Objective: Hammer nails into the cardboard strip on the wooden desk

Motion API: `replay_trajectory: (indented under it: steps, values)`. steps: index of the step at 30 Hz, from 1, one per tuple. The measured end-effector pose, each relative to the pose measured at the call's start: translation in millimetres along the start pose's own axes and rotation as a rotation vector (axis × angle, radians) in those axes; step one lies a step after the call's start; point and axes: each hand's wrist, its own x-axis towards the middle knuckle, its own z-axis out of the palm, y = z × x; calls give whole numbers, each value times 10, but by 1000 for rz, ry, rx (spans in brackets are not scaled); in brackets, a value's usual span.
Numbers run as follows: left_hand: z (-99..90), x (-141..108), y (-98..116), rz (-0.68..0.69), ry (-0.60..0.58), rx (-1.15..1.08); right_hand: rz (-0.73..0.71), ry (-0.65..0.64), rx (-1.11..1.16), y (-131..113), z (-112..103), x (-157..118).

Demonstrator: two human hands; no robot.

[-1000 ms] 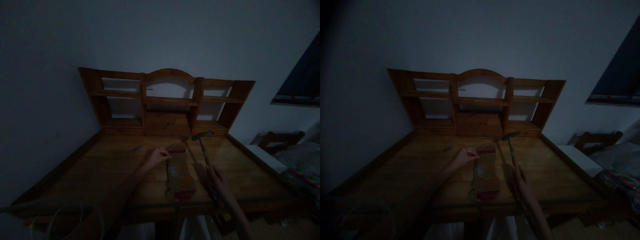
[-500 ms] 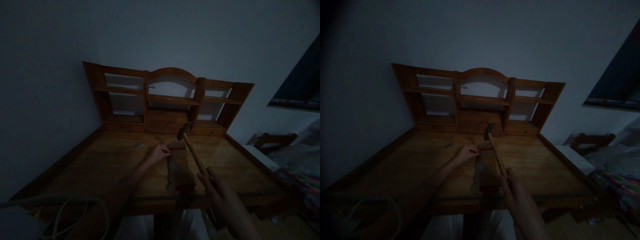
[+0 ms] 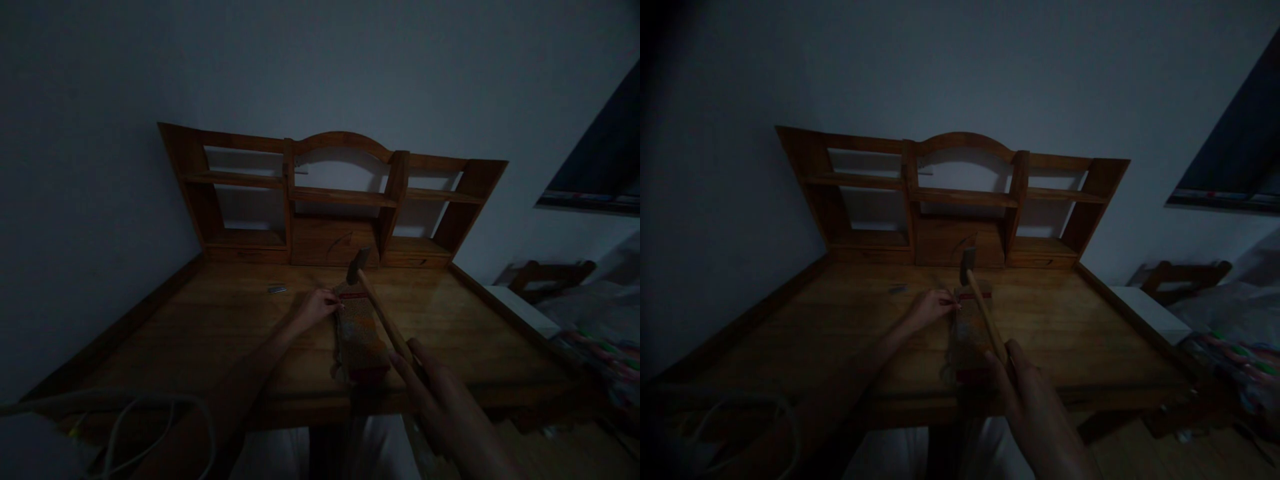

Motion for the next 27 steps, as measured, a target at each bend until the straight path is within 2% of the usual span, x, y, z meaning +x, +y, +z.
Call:
replay_trajectory:
  steps: [6,15,19,24,27]
  values:
    - [-30,-16,80,4,14,54,11,-53,-54,51,22,54]
    - [-17,8,52,27,-1,68,15,-160,4,118,259,80]
    - [-22,0,54,31,-21,53,0,-169,16,66,247,64]
    - [-23,-7,60,-8,3,51,30,-112,-64,67,214,31]
    - [-17,-3,62,-5,-3,37,-6,-168,-3,72,239,30]
